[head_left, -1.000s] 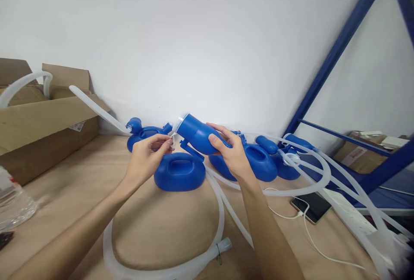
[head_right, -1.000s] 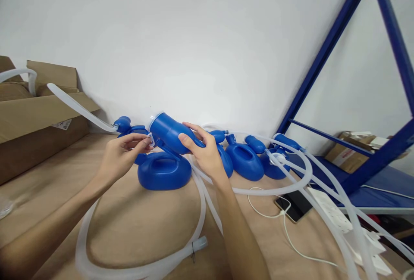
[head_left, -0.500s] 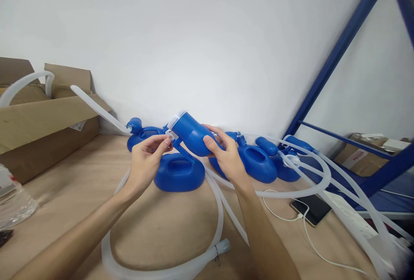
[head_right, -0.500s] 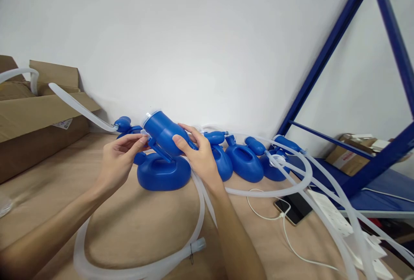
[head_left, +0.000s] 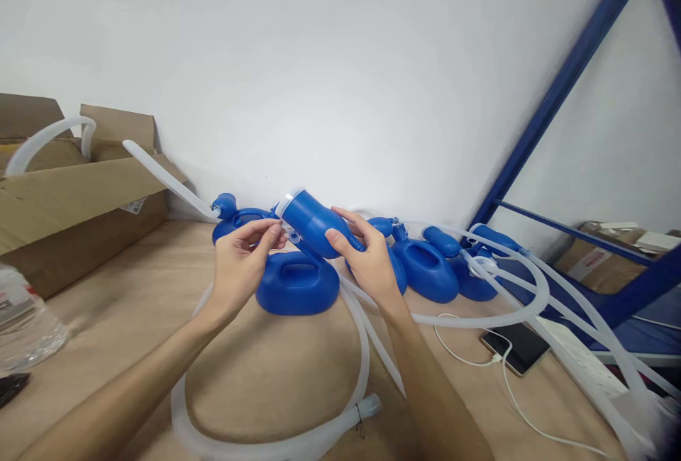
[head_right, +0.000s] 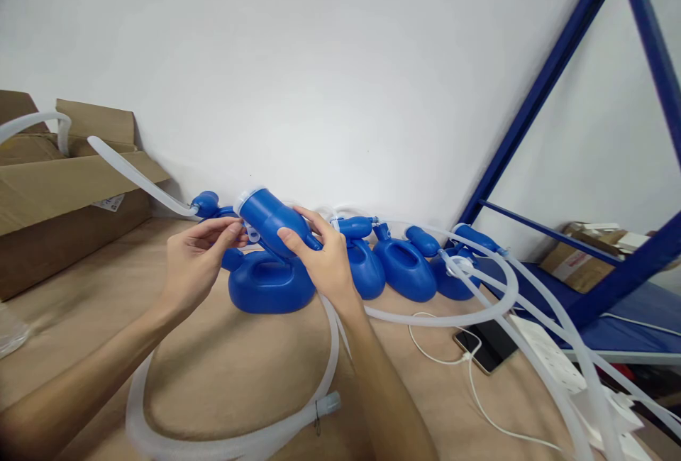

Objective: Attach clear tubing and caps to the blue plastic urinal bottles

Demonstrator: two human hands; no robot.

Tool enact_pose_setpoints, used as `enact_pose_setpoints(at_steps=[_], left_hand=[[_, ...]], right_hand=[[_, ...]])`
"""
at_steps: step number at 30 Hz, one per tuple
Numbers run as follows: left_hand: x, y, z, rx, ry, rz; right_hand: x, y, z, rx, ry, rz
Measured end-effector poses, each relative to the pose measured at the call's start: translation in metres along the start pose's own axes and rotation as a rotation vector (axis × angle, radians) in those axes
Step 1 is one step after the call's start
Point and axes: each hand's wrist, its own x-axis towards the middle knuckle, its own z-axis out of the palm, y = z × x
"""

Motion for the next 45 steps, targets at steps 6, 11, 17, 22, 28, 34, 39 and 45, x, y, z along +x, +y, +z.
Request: enact_pose_setpoints(at_steps=[6,11,17,22,28,34,39,45], left_hand=[[0.009,-0.006,-0.005,0.119,-0.083,0.054],[0.012,-0.011,-0.013,0.152,-0.306,0.339],[0.01,-0.001,-0.025,0.354,-0.399,0.763],[0.009,0.011,-0.033,0.345,-0.419,0.707],[0.013,0.013,-0.035,0.2,-0.526,0.457],[0.014,0.025,-0.039,0.403,-0.551,0.406],[0.013,0.031,-0.037,0.369,-0.479,0.271],[0.003,0.032,-0.025,0.146,-0.407,0.061]], right_hand=[[0.002,0.001,-0.001,0.077,0.079,0.037],[0.007,0.003,-0.014,0.387,0.041,0.222],[0.009,0.005,-0.016,0.577,-0.138,0.423],[0.011,0.009,-0.014,0.638,-0.197,0.537],[0.012,0.014,-0.012,0.677,-0.174,0.521],[0.011,0.016,-0.007,0.653,-0.193,0.469],[0.008,0.013,-0.004,0.623,-0.17,0.434],[0.008,0.012,-0.006,0.651,-0.167,0.403]])
